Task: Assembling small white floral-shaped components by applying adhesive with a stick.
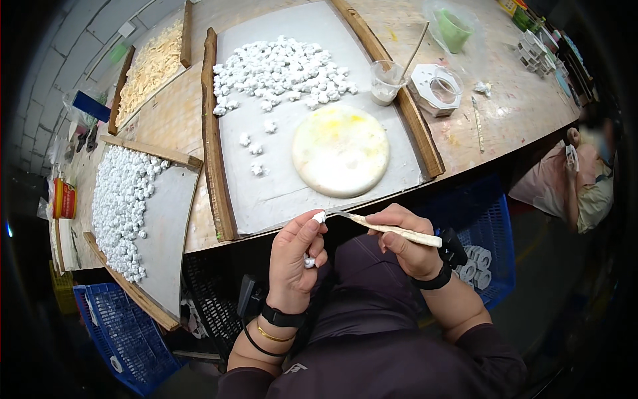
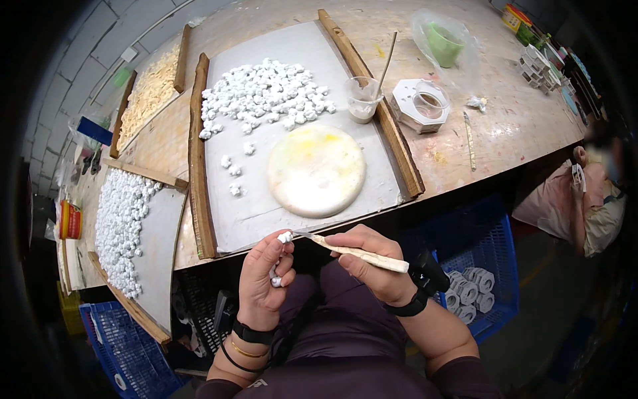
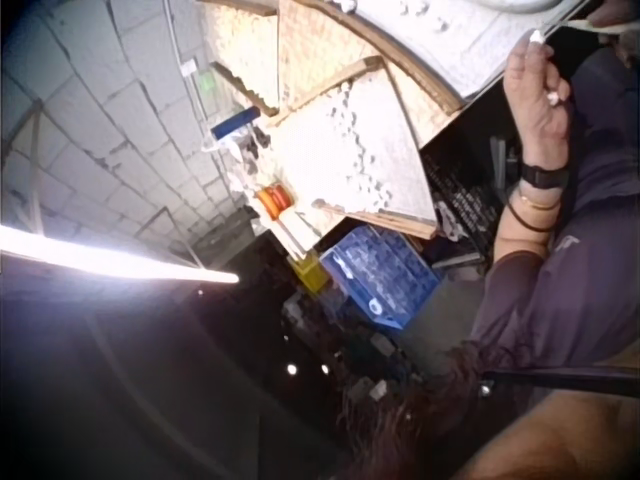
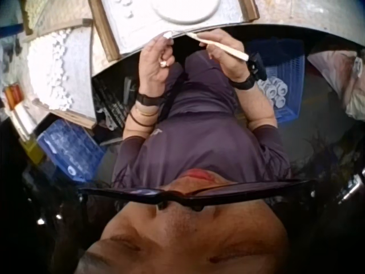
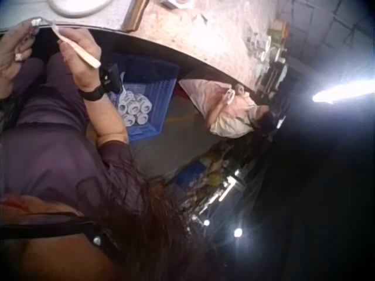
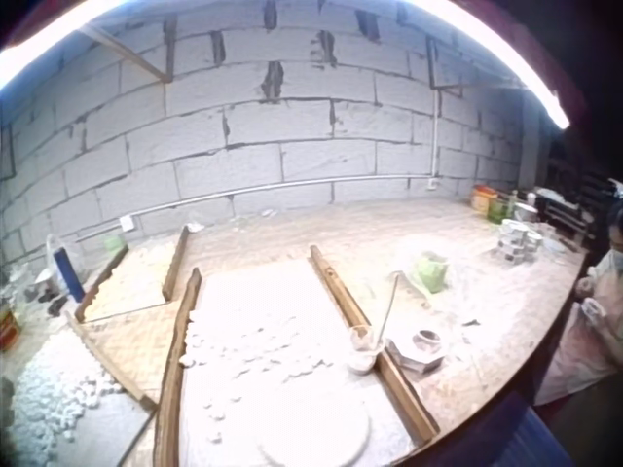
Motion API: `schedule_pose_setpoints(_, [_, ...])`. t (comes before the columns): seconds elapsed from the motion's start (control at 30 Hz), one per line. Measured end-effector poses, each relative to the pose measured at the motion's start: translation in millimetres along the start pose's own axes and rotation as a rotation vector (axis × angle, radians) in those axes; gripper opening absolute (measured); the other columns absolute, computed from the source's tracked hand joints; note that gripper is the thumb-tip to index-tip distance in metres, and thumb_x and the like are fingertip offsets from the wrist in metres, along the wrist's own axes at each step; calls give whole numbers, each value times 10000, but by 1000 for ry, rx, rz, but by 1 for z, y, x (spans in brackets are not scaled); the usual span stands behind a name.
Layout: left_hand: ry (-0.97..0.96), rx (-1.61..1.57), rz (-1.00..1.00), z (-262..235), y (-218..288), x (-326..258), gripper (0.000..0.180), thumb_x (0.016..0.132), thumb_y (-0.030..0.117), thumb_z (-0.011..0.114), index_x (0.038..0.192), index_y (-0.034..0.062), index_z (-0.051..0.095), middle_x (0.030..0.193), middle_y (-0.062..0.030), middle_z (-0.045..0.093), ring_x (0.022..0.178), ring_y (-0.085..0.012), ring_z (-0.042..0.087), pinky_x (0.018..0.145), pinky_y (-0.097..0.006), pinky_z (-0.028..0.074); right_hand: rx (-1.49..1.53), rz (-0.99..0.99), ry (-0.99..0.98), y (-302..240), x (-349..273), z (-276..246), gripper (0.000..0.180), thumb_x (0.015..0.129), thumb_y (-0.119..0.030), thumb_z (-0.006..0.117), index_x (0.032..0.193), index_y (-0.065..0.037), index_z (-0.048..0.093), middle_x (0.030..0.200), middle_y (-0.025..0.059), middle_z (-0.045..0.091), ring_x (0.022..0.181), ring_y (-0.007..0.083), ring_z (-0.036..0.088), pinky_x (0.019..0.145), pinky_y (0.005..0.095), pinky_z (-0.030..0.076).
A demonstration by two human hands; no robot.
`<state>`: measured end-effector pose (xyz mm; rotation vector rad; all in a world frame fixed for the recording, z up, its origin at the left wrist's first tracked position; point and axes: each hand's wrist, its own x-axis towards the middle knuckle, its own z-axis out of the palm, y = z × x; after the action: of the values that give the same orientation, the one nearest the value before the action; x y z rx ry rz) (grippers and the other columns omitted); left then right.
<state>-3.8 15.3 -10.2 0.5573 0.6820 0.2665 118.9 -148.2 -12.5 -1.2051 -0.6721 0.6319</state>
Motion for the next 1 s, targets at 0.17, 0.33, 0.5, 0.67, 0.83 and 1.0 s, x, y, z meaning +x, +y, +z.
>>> schedule_pose_setpoints(0.17, [-17,-37,-9,4,2,-4,207,882,109,639,1057,0,619,810,-49,604,511,-50,419,419,-186,350,-262,-130,-106,-12,1,-1,292,809,-59,658,1091,15,639,937,116,634,837,199,594,768,278,462])
schedule_pose_setpoints(0.33, [-35,-15,3,2,0,-5,257,887,162,640,1084,4,592,837,-53,604,517,-46,397,417,-174,324,-356,-203,-124,-14,2,2,297,801,-46,661,1090,14,640,978,130,648,870,217,614,779,295,480])
schedule_pose_setpoints(0.5, [-39,-42,-15,6,3,-8,229,885,151,645,1059,6,615,810,-44,598,518,-46,409,419,-179,344,-376,-209,-126,-16,1,3,294,799,-47,661,1087,11,642,983,135,652,880,225,618,780,293,485])
schedule_pose_setpoints(0.67, [-56,-51,-26,5,2,-8,243,884,159,648,1069,4,613,814,-43,595,523,-45,409,419,-175,340,-386,-211,-128,-14,0,4,290,797,-47,660,1082,9,645,981,135,649,880,225,619,776,290,489])
schedule_pose_setpoints(0.83, [-57,-59,-33,4,2,-9,243,884,155,647,1069,2,611,814,-46,592,525,-46,408,420,-176,339,-402,-218,-125,-14,-2,4,286,792,-41,657,1075,0,650,972,136,642,867,222,622,768,286,492])
schedule_pose_setpoints(1.0, [-47,-70,-44,4,2,-9,237,886,152,644,1067,1,612,815,-47,591,526,-48,408,422,-177,338,-417,-210,-112,-15,-4,1,284,785,-31,656,1068,-3,653,964,137,639,860,218,623,764,284,490])
